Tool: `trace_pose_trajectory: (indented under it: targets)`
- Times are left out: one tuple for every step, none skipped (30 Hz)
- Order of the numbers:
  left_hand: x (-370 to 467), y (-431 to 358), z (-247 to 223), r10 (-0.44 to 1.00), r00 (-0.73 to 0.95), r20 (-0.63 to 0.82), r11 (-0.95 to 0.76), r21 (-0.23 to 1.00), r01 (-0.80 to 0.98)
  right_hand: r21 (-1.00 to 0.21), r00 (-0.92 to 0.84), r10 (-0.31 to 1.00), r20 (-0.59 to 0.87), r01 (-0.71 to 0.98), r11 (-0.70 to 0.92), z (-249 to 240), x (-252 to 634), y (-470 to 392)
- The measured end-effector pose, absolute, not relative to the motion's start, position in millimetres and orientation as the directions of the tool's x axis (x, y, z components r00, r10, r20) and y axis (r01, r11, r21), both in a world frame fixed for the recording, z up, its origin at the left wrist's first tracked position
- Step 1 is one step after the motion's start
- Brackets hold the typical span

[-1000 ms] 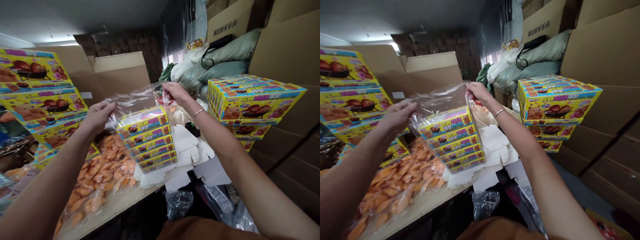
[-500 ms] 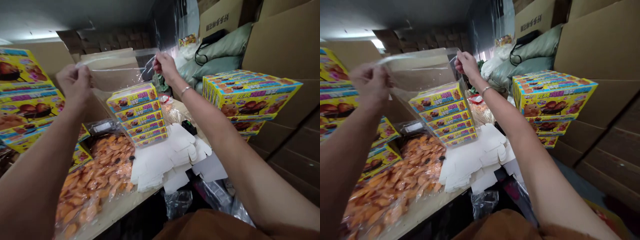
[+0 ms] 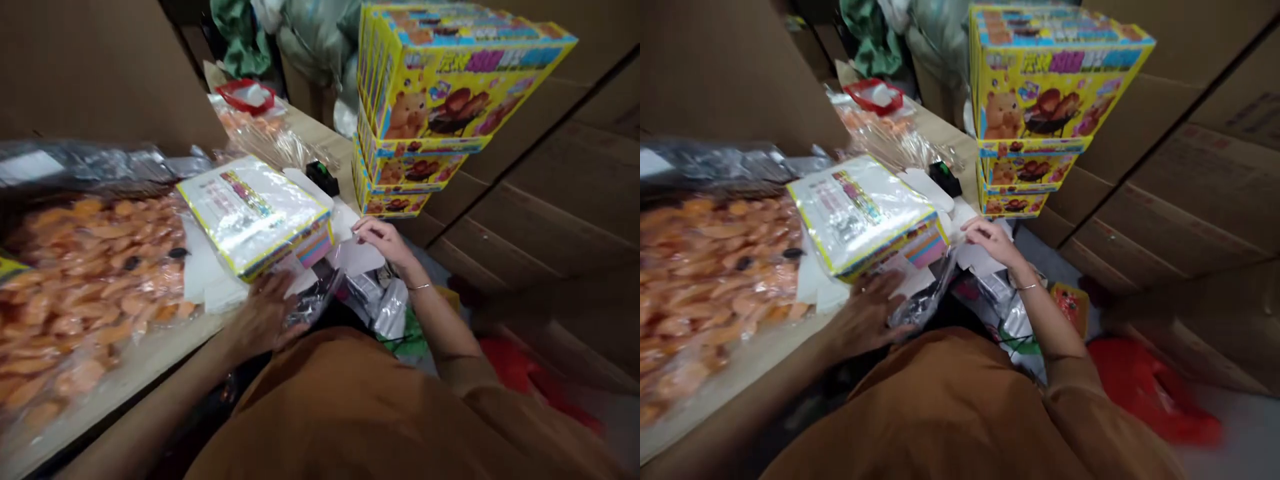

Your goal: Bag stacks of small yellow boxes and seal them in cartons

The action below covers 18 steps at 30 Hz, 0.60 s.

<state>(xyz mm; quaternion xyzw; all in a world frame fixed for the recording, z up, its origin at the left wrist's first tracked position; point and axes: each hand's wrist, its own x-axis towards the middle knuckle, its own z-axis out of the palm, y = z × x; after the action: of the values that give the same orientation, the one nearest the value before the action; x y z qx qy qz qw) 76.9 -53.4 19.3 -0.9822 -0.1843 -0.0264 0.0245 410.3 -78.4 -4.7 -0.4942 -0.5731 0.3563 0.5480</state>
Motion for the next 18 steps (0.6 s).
trace_pose_trajectory:
  targets:
    - [84, -52, 16, 0.407, 0.912, 0.045, -0.911, -0.052, 0.409, -0.971, 0.188, 0.954, 0.233, 0.102, 0.217, -17, 418, -92]
    - [92, -50, 15, 0.443, 0.897, 0.014, -0.895, -0.048, 0.443, -0.983, 0.272, 0.946, 0.179, 0.015, 0.181, -29, 424, -106]
    - [100, -48, 15, 0.458, 0.888, -0.030, -0.889, -0.028, 0.458, -0.986, 0.330, 0.937, 0.118, -0.072, 0.150, -40, 428, -118]
    - [110, -47, 18, 0.454, 0.888, -0.078, -0.891, -0.001, 0.455, -0.982, 0.357, 0.932, 0.057, -0.146, 0.116, -49, 428, -128]
    - [120, -44, 22, 0.436, 0.892, -0.117, -0.897, 0.024, 0.442, -0.976, 0.365, 0.931, 0.000, -0.202, 0.079, -56, 426, -135]
    - [132, -41, 28, 0.416, 0.899, -0.138, -0.905, 0.040, 0.424, -0.970, 0.368, 0.929, -0.049, -0.239, 0.043, -61, 420, -138]
    - [145, -37, 35, 0.399, 0.907, -0.135, -0.912, 0.046, 0.408, -0.966, 0.374, 0.923, -0.088, -0.259, 0.013, -64, 411, -136]
    - [160, -31, 42, 0.391, 0.914, -0.107, -0.917, 0.043, 0.397, -0.964, 0.395, 0.912, -0.112, -0.265, -0.004, -64, 401, -131]
    - [176, -24, 48, 0.387, 0.920, -0.060, -0.920, 0.042, 0.389, -0.966, 0.433, 0.894, -0.116, -0.258, 0.000, -63, 390, -122]
    - [193, -16, 54, 0.374, 0.927, -0.006, -0.926, 0.050, 0.374, -0.971, 0.482, 0.870, -0.101, -0.240, 0.020, -61, 381, -111]
    - [210, -6, 60, 0.354, 0.934, 0.044, -0.934, 0.063, 0.351, -0.975, 0.527, 0.847, -0.075, -0.217, 0.048, -57, 374, -99]
    - [228, 4, 64, 0.327, 0.942, 0.073, -0.944, 0.073, 0.322, -0.978, 0.555, 0.830, -0.044, -0.193, 0.076, -54, 369, -89]
    - [245, 14, 67, 0.304, 0.950, 0.072, -0.951, 0.076, 0.299, -0.980, 0.565, 0.825, -0.011, -0.169, 0.103, -51, 368, -81]
    - [261, 23, 69, 0.288, 0.957, 0.034, -0.956, 0.071, 0.286, -0.981, 0.555, 0.832, 0.019, -0.151, 0.122, -50, 368, -76]
    - [276, 32, 70, 0.281, 0.959, -0.039, -0.957, 0.059, 0.283, -0.981, 0.532, 0.846, 0.039, -0.138, 0.132, -49, 371, -75]
    - [289, 39, 70, 0.278, 0.950, -0.141, -0.957, 0.050, 0.287, -0.982, 0.513, 0.857, 0.050, -0.132, 0.137, -50, 375, -76]
    - [300, 45, 69, 0.271, 0.929, -0.252, -0.954, 0.058, 0.294, -0.982, 0.506, 0.861, 0.051, -0.130, 0.134, -52, 378, -80]
    - [308, 51, 68, 0.249, 0.903, -0.349, -0.950, 0.094, 0.299, -0.984, 0.513, 0.857, 0.040, -0.131, 0.125, -55, 382, -86]
